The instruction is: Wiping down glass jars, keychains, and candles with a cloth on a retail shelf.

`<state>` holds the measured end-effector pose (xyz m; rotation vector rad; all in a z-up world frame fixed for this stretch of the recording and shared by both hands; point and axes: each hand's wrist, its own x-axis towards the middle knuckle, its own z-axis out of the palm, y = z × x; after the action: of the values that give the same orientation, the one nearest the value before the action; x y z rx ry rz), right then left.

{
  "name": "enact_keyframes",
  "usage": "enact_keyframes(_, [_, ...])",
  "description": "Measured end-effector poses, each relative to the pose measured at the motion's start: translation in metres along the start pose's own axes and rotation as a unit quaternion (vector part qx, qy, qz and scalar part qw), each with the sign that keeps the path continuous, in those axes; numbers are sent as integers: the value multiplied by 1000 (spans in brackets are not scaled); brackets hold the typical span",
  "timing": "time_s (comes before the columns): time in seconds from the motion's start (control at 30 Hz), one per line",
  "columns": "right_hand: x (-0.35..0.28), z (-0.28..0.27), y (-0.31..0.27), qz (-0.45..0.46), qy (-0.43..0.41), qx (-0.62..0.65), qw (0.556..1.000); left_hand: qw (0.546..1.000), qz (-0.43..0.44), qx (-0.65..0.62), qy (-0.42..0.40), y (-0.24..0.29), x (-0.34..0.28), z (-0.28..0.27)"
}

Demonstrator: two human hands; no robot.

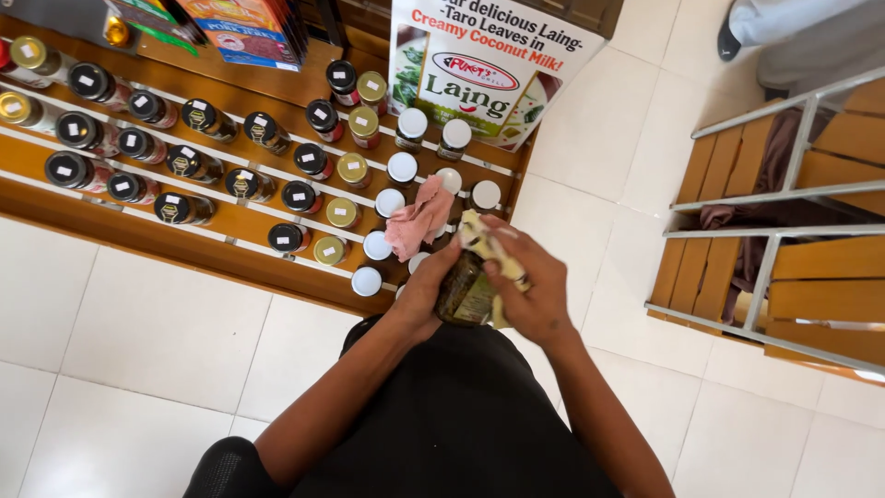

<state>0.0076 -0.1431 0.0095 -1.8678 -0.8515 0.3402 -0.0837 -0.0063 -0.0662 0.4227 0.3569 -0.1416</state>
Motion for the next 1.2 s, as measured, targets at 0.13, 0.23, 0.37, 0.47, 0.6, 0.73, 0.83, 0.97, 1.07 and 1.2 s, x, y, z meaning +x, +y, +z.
enact_keyframes(0.13, [-10,21,3,-65,38,-77,994,996,-24,-72,47,-15,7,-5])
enact_keyframes(0.23, [-23,37,11,-29,72,-13,997,983,-44,-152,98,-16,12,-2])
enact_keyframes(0.37, [-37,55,28,-30,27,-15,999,962,-28,-216,163,-16,19,-6])
enact_keyframes(0.47, [-37,64,50,-16,94,54,994,955,-23,-243,166,-26,27,-3])
enact_keyframes(0.6, [-38,69,96,124,247,222,935,958,-6,-249,142,-35,31,1])
enact_keyframes(0.73, [0,28,90,224,283,344,867,966,16,-222,133,-31,39,-5])
enact_keyframes(0.83, [4,-14,119,317,244,382,833,982,49,-135,126,-31,47,-10])
enact_keyframes(0.97, [20,-58,116,286,-56,214,932,920,185,321,125,-38,62,-8])
enact_keyframes(1.07, [46,-78,119,260,-220,83,936,812,216,518,159,-47,79,9])
enact_keyframes(1.2, [60,-99,160,198,-259,36,945,782,161,564,210,-53,101,32])
